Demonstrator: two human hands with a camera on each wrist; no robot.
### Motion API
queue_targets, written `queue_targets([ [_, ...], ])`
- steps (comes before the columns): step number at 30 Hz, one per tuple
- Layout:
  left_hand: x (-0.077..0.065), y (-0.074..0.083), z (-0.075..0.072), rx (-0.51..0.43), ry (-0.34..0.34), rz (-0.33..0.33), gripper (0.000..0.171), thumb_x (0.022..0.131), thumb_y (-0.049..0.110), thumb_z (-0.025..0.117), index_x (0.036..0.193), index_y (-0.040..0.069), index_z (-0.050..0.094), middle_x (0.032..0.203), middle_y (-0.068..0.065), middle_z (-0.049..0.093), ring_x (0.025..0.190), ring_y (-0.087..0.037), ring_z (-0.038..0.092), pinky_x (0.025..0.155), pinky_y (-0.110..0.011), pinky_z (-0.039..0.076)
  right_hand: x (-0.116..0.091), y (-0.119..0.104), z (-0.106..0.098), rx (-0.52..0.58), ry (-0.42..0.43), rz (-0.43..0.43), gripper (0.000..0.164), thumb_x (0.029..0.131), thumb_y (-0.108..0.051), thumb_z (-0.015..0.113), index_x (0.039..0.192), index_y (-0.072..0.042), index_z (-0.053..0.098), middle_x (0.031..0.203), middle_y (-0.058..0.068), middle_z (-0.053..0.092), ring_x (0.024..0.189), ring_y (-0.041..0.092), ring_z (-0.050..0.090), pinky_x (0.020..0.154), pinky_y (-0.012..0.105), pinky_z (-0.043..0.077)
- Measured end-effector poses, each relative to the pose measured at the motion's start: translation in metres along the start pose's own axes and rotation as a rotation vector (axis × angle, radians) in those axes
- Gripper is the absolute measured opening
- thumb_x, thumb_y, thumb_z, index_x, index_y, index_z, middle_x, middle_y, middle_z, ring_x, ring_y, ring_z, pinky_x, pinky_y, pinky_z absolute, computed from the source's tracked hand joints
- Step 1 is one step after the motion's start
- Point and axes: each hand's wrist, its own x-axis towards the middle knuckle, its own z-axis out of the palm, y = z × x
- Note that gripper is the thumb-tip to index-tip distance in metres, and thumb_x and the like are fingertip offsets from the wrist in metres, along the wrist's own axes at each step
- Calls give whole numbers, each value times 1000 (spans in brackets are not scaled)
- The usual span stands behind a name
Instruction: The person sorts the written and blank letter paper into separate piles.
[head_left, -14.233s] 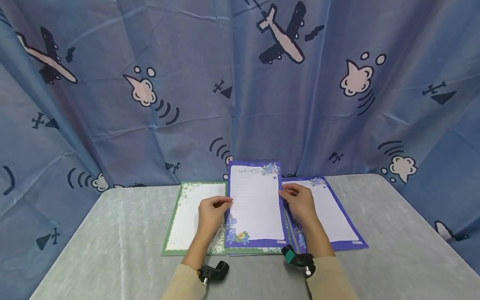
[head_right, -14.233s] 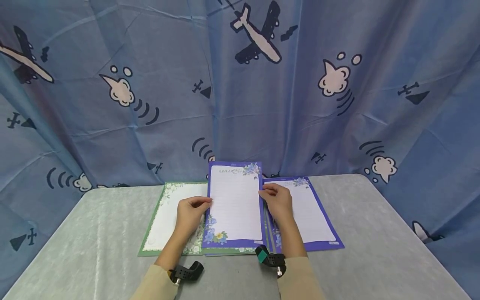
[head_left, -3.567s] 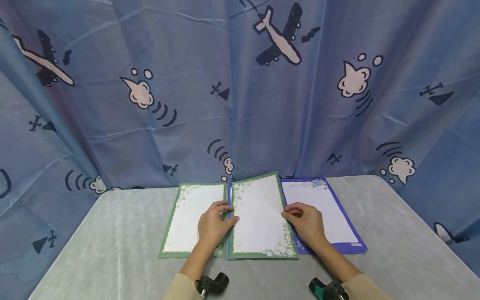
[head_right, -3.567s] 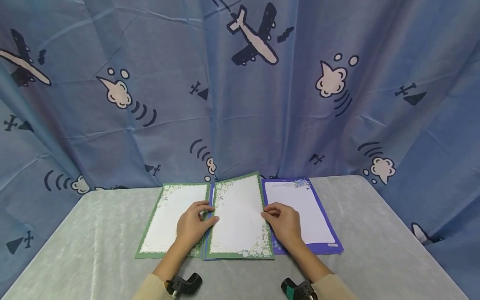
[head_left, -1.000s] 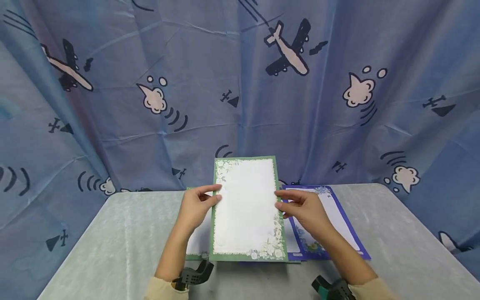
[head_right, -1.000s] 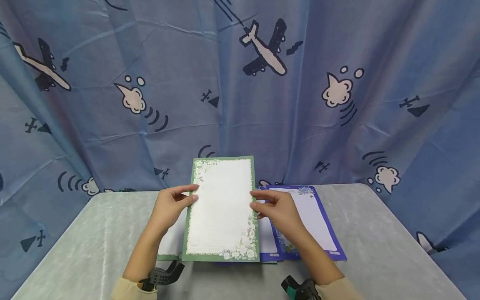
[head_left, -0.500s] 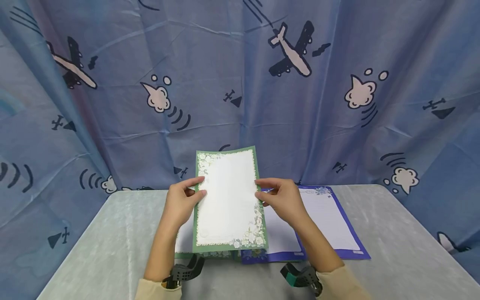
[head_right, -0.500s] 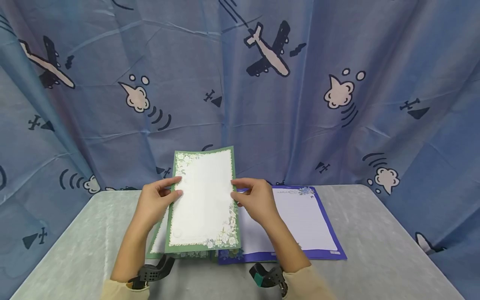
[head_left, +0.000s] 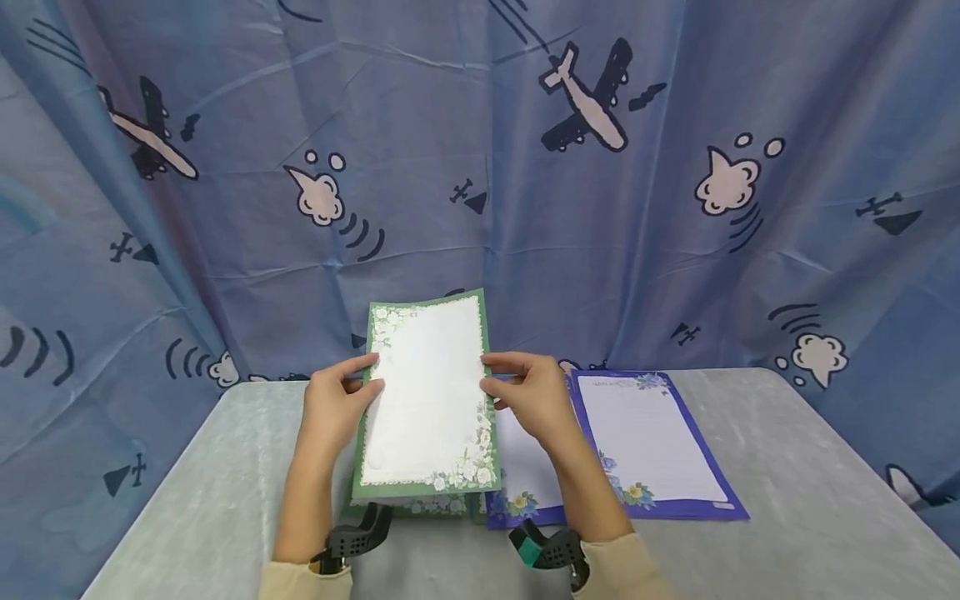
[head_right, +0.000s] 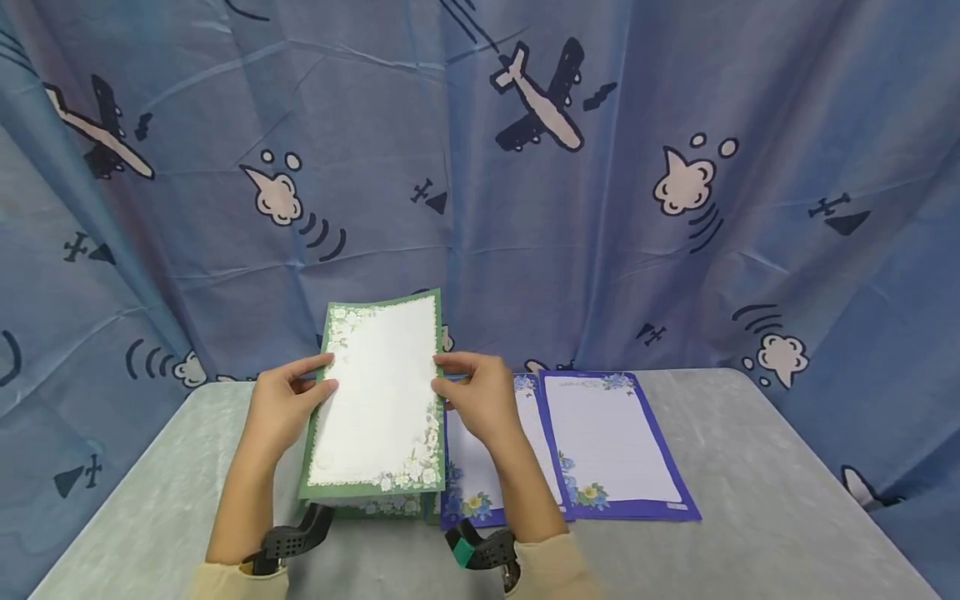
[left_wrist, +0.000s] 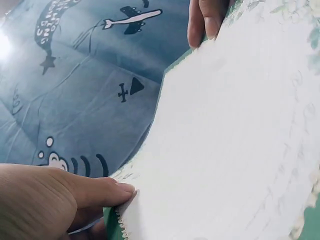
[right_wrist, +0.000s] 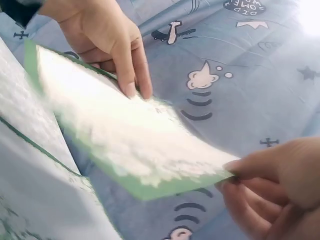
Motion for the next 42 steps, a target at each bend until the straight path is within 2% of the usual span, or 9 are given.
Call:
queue_targets([
  [3, 1, -2, 1, 10, 14, -17, 37, 96, 13, 68, 133, 17, 68, 64, 0, 43, 63, -18, 38, 53, -28, 35, -1, 7, 7, 20, 8, 7, 33, 88, -6, 76, 121, -11, 75, 119, 16, 74, 71, 19, 73, 71, 37, 62],
  [9, 5, -9, 3, 49, 26, -18, 36, 96, 12, 67, 132, 15, 69, 55, 2, 40, 60, -18, 40, 52, -28, 36, 0, 20, 19, 8, 11, 18, 32, 88, -7, 76, 120, -10, 75, 119, 15, 74, 69, 18, 72, 71, 40, 62],
  [17, 9, -24, 5, 95, 5, -48, 37, 97, 11, 65, 134, 12, 67, 61, -3, 51, 58, -17, 43, 52, -30, 39, 4, 38, 33, -60, -45, 40, 31, 89, -6, 74, 120, -7, 74, 120, 18, 73, 70, 21, 72, 64, 31, 60],
  [19, 10, -30, 7, 101, -3, -53, 37, 97, 10, 65, 133, 10, 67, 62, -8, 56, 55, -16, 41, 51, -29, 39, 4, 42, 37, -89, -60, 46, 32, 89, -6, 74, 121, -8, 74, 120, 18, 73, 68, 22, 72, 62, 30, 58],
  [22, 11, -41, 11, 104, -27, -61, 37, 97, 8, 64, 133, 7, 66, 89, -20, 70, 55, -15, 42, 52, -30, 40, 5, 49, 42, -133, -83, 51, 33, 89, -7, 74, 122, -7, 73, 120, 18, 72, 63, 20, 67, 58, 28, 53],
  [26, 14, -54, 17, 120, -62, -76, 38, 96, 6, 63, 134, 4, 65, 127, -24, 67, 60, -16, 49, 54, -30, 42, 3, 55, 49, -183, -107, 49, 34, 89, -8, 74, 122, -6, 73, 119, 16, 73, 64, 14, 60, 57, 27, 49],
  [33, 19, -68, 25, 154, -70, -86, 37, 95, 6, 64, 132, 2, 66, 137, -25, 62, 73, -20, 61, 58, -30, 46, 2, 64, 54, -186, -136, 70, 35, 90, -8, 72, 124, -2, 71, 118, 20, 73, 61, 18, 71, 54, 25, 53],
  [38, 19, -74, 30, 161, -62, -91, 36, 93, 5, 64, 129, 0, 67, 133, -26, 64, 70, -19, 58, 59, -29, 45, 1, 71, 56, -202, -145, 80, 37, 91, -8, 71, 127, -1, 69, 120, 21, 71, 51, 14, 63, 51, 26, 49],
  [42, 20, -78, 32, 169, -63, -94, 36, 93, 5, 64, 129, 1, 68, 133, -25, 64, 72, -19, 59, 59, -29, 45, 1, 76, 57, -217, -145, 79, 38, 92, -9, 71, 128, 0, 68, 119, 21, 71, 50, 12, 61, 51, 26, 50],
])
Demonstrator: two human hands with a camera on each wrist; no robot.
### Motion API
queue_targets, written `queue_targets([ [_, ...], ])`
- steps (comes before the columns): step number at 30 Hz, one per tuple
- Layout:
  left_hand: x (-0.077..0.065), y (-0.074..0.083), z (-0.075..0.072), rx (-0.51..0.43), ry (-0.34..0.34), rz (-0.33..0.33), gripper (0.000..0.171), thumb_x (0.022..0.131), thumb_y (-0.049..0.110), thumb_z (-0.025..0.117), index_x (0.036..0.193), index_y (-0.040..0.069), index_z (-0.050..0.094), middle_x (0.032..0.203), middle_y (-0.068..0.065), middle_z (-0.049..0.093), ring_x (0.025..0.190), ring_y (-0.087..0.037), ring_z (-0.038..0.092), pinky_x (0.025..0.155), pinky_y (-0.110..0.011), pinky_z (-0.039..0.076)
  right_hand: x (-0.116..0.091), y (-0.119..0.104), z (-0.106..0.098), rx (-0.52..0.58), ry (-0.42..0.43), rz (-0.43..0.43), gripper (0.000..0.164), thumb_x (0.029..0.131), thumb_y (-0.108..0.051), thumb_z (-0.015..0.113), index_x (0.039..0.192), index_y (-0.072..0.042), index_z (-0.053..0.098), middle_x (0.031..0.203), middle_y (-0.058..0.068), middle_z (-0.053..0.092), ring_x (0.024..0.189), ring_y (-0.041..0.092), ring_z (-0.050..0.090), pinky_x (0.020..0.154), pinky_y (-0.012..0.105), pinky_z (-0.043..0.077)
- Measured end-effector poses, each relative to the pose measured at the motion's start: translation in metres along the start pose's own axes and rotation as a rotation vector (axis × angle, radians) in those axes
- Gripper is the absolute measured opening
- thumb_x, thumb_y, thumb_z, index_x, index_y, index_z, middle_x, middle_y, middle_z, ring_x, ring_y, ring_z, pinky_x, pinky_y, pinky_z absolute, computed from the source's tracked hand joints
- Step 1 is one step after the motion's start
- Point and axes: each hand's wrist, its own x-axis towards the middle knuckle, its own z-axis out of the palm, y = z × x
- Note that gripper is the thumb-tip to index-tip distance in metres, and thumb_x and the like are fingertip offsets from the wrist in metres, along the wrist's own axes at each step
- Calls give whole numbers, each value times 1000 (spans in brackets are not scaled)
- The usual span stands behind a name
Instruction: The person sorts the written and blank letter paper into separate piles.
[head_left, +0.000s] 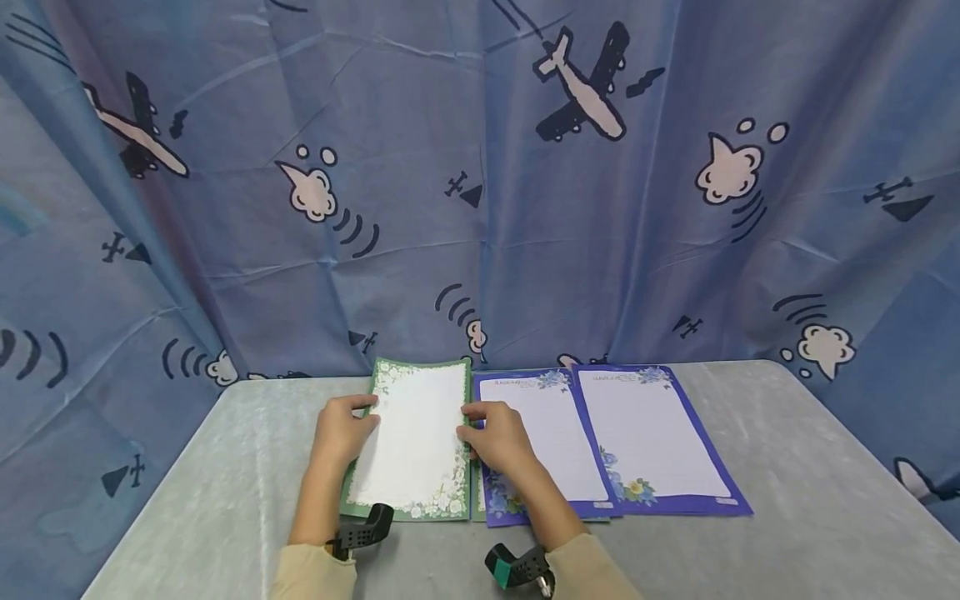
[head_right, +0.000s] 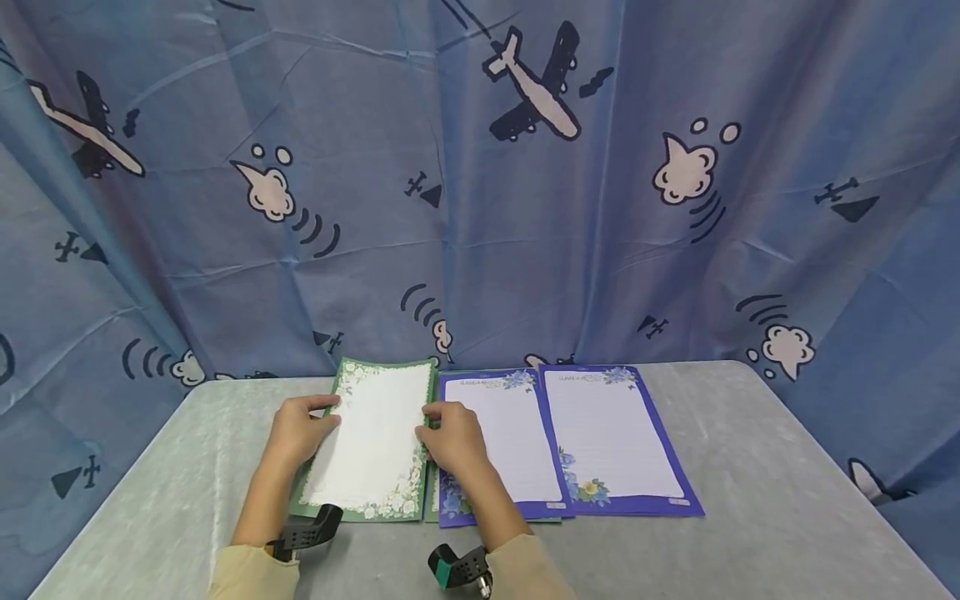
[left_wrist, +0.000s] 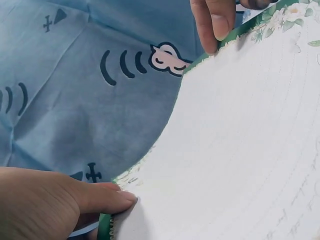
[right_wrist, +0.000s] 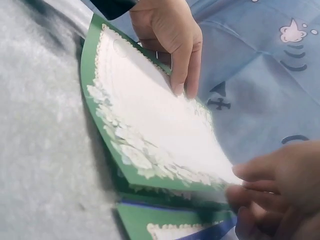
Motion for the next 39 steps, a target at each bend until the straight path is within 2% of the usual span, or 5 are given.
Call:
queue_targets([
  [7, 3, -4, 6, 10, 1, -10, 37, 92, 5, 64, 129, 1, 68, 132, -25, 65, 74, -22, 61, 63, -33, 49, 1, 5, 5, -35, -12, 0, 38, 94, -13, 70, 129, 2, 67, 116, 19, 73, 50, 10, 60, 52, 26, 50],
  [10, 2, -5, 10, 26, 9, -9, 37, 91, 5, 64, 128, 1, 68, 136, -25, 63, 97, -36, 68, 82, -45, 55, 0, 7, 8, -51, 4, -9, 38, 94, -15, 70, 128, 2, 67, 114, 19, 74, 50, 9, 59, 51, 25, 50],
  [14, 1, -6, 16, 60, 23, -16, 38, 91, 5, 65, 128, 0, 68, 138, -23, 62, 130, -43, 57, 105, -57, 47, 0, 7, 11, -81, 28, -19, 38, 94, -17, 70, 127, 1, 68, 115, 19, 74, 51, 7, 58, 53, 24, 50],
  [24, 0, -8, 21, 84, 45, -27, 39, 90, 6, 68, 129, 0, 68, 138, -23, 62, 131, -43, 56, 107, -57, 46, 0, 8, 12, -179, 72, -56, 35, 91, -20, 74, 122, -2, 72, 118, 16, 74, 112, 36, 69, 91, 51, 56],
  [39, 0, -14, 17, 127, 9, 20, 41, 90, 9, 73, 129, 1, 68, 135, -25, 64, 129, -44, 57, 105, -57, 47, 0, 7, 14, -248, 67, -37, 37, 84, -19, 80, 117, -4, 75, 117, 17, 74, 109, 35, 69, 82, 45, 57],
])
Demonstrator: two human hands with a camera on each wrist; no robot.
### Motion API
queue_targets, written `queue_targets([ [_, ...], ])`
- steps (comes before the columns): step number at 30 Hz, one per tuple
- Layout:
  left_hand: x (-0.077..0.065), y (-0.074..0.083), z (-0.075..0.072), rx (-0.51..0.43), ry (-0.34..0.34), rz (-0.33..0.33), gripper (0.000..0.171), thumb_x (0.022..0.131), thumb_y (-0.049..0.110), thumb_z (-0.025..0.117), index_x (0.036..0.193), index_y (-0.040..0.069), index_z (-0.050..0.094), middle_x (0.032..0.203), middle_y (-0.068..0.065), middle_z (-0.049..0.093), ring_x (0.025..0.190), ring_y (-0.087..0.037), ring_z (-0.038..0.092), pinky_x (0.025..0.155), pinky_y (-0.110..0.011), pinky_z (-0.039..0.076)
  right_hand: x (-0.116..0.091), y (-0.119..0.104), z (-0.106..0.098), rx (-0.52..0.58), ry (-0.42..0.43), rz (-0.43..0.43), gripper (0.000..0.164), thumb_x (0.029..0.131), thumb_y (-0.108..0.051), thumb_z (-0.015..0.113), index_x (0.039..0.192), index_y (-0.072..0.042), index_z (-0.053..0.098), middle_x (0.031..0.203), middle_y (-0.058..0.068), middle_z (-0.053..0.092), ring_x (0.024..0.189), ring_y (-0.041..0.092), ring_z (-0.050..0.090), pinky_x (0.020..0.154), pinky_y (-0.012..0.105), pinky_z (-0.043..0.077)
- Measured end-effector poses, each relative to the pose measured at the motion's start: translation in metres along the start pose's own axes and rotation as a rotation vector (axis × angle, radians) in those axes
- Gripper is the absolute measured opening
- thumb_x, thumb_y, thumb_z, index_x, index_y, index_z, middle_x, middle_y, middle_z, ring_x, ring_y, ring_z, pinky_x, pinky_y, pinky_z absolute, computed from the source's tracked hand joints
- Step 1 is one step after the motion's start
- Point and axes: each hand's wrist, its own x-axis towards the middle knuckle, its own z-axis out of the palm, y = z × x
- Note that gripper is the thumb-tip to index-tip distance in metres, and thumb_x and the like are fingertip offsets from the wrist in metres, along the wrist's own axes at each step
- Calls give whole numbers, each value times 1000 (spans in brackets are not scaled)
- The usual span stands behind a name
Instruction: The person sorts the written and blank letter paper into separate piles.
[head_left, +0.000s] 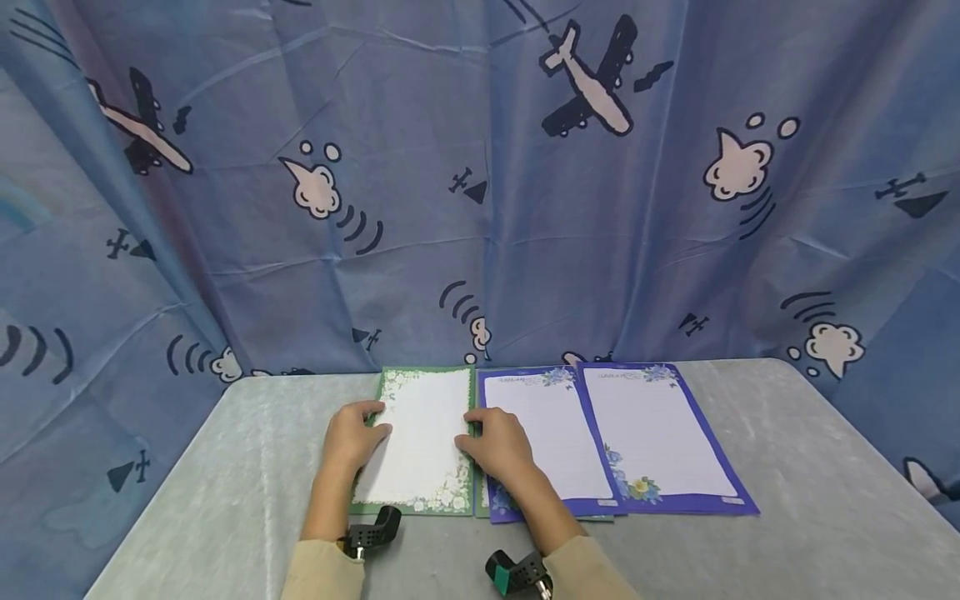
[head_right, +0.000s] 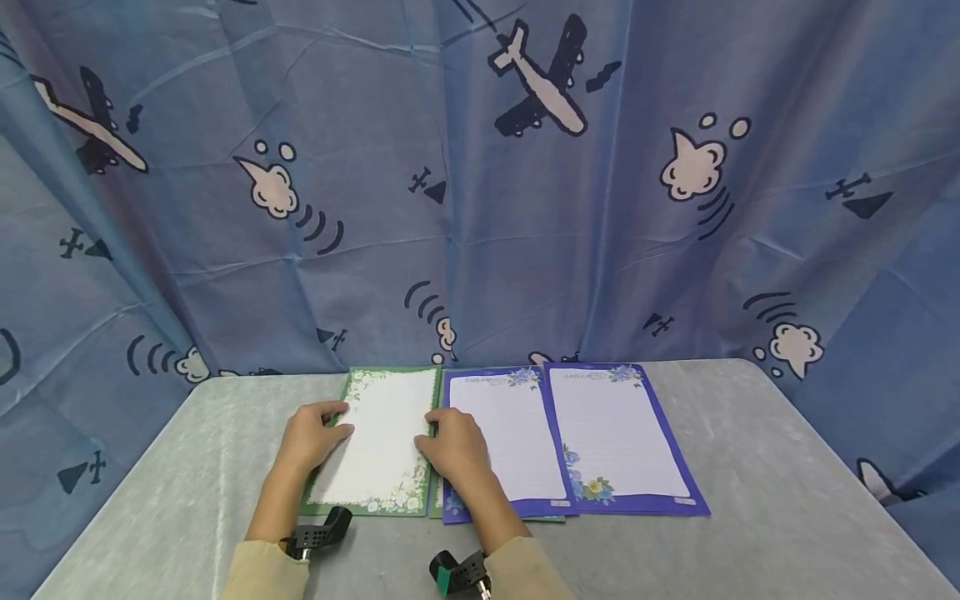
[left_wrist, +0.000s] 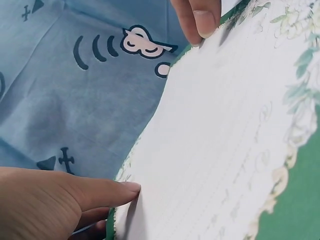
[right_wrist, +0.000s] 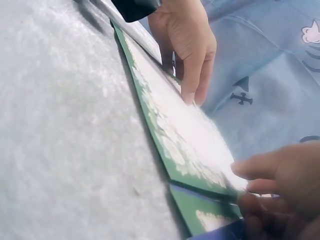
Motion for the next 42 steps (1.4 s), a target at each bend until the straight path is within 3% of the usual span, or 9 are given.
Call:
queue_targets([
  [9, -1, 1, -1, -6, -21, -4, 39, 91, 10, 72, 128, 0, 67, 132, -25, 65, 124, -45, 59, 101, -57, 49, -2, -1, 0, 0, -12, -4, 34, 84, -21, 79, 113, -3, 76, 113, 17, 76, 103, 33, 71, 79, 44, 58],
  [14, 0, -1, -3, -52, -17, -26, 38, 92, 8, 69, 129, 1, 67, 132, -25, 65, 123, -44, 60, 98, -56, 51, -1, 1, -2, 68, -41, -8, 34, 85, -20, 79, 113, -1, 75, 119, 18, 73, 113, 37, 68, 89, 49, 57],
  [18, 1, -2, -5, -92, 3, -50, 38, 91, 2, 66, 129, 3, 68, 125, -25, 67, 109, -38, 64, 84, -47, 54, 0, 2, -3, 98, -56, -15, 34, 86, -22, 78, 113, -1, 75, 121, 18, 73, 117, 37, 67, 94, 50, 56],
  [23, 3, -2, -6, -103, 48, -65, 37, 90, -2, 63, 125, 6, 71, 107, -22, 70, 90, -28, 60, 70, -34, 47, 1, 1, -3, 120, -92, -8, 36, 87, -22, 78, 116, -2, 74, 113, 17, 75, 76, 27, 72, 66, 37, 56],
  [25, 4, -3, -5, -106, 54, -68, 36, 89, -3, 63, 124, 6, 72, 101, -20, 69, 83, -26, 58, 66, -31, 44, 1, 1, -2, 114, -95, -9, 36, 87, -22, 78, 116, -1, 74, 116, 19, 74, 76, 28, 71, 64, 36, 55],
  [29, 3, -4, -4, -101, 41, -69, 37, 89, 0, 65, 125, 5, 71, 99, -19, 68, 76, -23, 55, 63, -31, 43, 0, 0, -3, 73, -78, -11, 34, 86, -23, 79, 114, -3, 76, 126, 18, 71, 109, 31, 68, 84, 43, 56],
  [33, 2, -1, -4, -50, 12, -52, 39, 89, 5, 67, 128, 4, 68, 110, -22, 70, 82, -29, 60, 69, -39, 49, 0, -2, -5, 91, -66, -4, 33, 87, -23, 77, 114, -3, 75, 117, 16, 74, 86, 24, 68, 73, 37, 55],
  [37, -1, 3, -2, 14, 9, -22, 40, 88, 6, 67, 128, 0, 67, 130, -26, 66, 118, -44, 62, 97, -56, 50, -1, 0, -11, 122, -36, 2, 32, 89, -23, 76, 116, -4, 75, 108, 15, 76, 61, 14, 60, 58, 29, 48],
  [42, -4, 18, 6, 127, 126, 56, 32, 90, 9, 69, 120, -1, 71, 126, -27, 67, 118, -48, 61, 97, -58, 50, -1, 4, -26, 151, 12, 28, 27, 91, -24, 74, 112, -7, 77, 114, 14, 76, 73, 17, 67, 68, 33, 53],
])
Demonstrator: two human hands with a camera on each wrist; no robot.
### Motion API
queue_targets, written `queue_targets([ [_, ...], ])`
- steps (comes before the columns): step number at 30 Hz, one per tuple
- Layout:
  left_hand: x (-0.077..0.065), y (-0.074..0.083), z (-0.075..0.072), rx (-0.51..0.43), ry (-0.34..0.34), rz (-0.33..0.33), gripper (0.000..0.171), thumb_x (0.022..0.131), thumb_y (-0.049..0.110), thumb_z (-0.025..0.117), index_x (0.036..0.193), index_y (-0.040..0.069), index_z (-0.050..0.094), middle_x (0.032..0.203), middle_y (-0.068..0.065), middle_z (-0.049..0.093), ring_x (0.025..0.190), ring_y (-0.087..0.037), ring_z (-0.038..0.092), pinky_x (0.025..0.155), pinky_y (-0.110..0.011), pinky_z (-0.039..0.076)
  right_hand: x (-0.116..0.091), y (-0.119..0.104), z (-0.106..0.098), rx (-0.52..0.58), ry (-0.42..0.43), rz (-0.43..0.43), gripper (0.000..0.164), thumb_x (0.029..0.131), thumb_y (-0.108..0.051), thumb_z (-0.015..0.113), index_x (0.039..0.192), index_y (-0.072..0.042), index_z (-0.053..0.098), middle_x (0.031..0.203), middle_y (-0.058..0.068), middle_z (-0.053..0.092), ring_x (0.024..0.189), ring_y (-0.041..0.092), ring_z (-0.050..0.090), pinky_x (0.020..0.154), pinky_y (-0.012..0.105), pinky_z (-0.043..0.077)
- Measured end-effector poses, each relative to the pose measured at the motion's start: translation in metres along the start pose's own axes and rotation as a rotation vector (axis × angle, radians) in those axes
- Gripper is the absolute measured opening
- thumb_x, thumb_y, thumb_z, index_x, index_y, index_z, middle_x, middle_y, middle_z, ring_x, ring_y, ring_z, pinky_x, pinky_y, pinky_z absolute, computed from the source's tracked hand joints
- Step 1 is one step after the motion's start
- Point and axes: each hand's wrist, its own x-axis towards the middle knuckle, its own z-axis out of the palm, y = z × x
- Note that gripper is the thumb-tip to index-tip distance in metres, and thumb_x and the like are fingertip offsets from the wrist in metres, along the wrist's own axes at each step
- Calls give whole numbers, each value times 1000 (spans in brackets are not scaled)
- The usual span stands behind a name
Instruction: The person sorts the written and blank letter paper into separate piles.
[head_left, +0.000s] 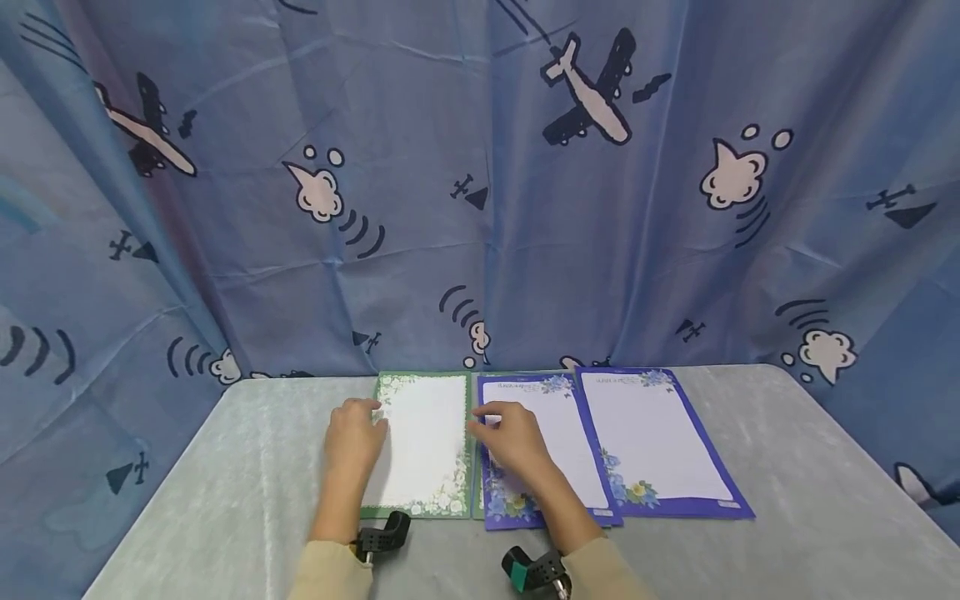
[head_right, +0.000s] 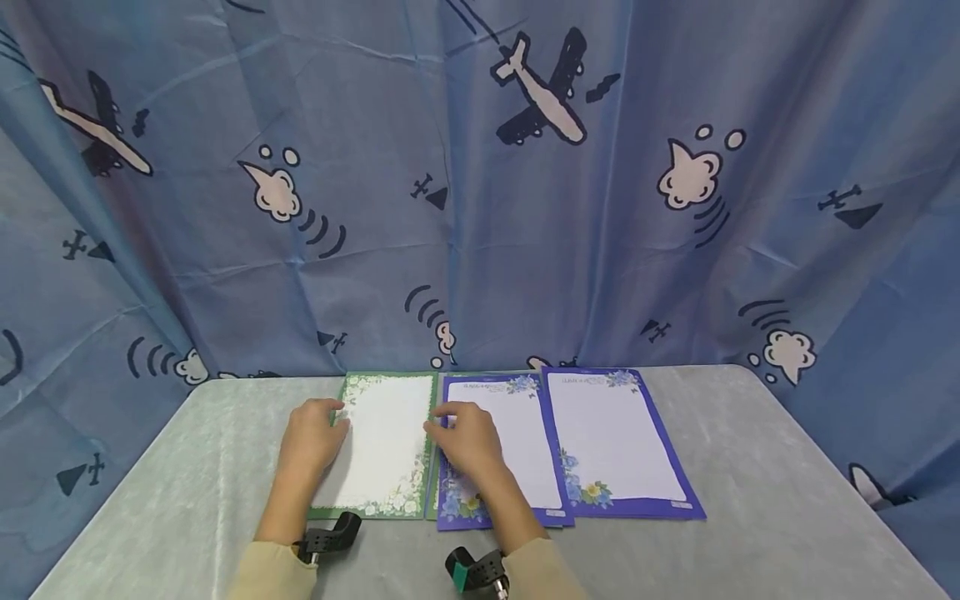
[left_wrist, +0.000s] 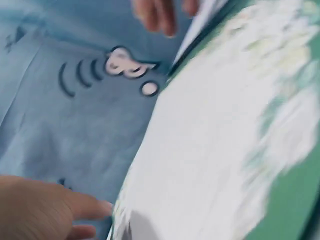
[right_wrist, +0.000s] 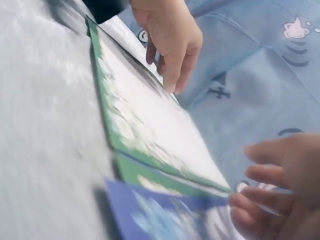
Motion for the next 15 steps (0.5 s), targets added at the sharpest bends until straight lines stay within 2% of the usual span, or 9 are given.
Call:
queue_targets([
  [3, -3, 17, 9, 0, 26, 60, 27, 92, 13, 69, 117, 2, 74, 119, -23, 70, 111, -43, 65, 90, -55, 53, 0, 4, -13, -4, 34, 19, 24, 92, -24, 73, 110, -9, 78, 112, 12, 76, 93, 24, 70, 77, 40, 55],
  [6, -8, 35, 20, -95, -46, 87, 27, 93, 17, 69, 117, 5, 74, 113, -17, 73, 101, -34, 69, 81, -48, 56, 0, 14, -25, -43, 73, 3, 22, 92, -23, 73, 108, -9, 79, 111, 12, 76, 105, 31, 68, 87, 48, 55],
  [9, -14, 50, 33, -207, -140, 105, 27, 94, 17, 69, 118, 6, 74, 113, -14, 75, 96, -27, 71, 78, -42, 56, -1, 26, -37, -80, 103, -5, 21, 92, -22, 72, 107, -9, 79, 114, 12, 76, 113, 34, 67, 95, 52, 52],
  [13, -23, 64, 50, -317, -240, 153, 30, 94, 17, 69, 121, 4, 72, 117, -14, 74, 101, -27, 69, 87, -44, 56, -6, 41, -54, -118, 126, 5, 20, 91, -21, 72, 106, -8, 79, 115, 14, 75, 116, 37, 66, 99, 54, 50],
  [15, -27, 69, 56, -333, -253, 175, 31, 93, 17, 70, 120, 4, 72, 117, -14, 74, 104, -27, 68, 90, -46, 55, -9, 46, -63, -141, 127, 11, 20, 92, -21, 72, 106, -8, 78, 117, 16, 75, 117, 39, 65, 100, 55, 49],
])
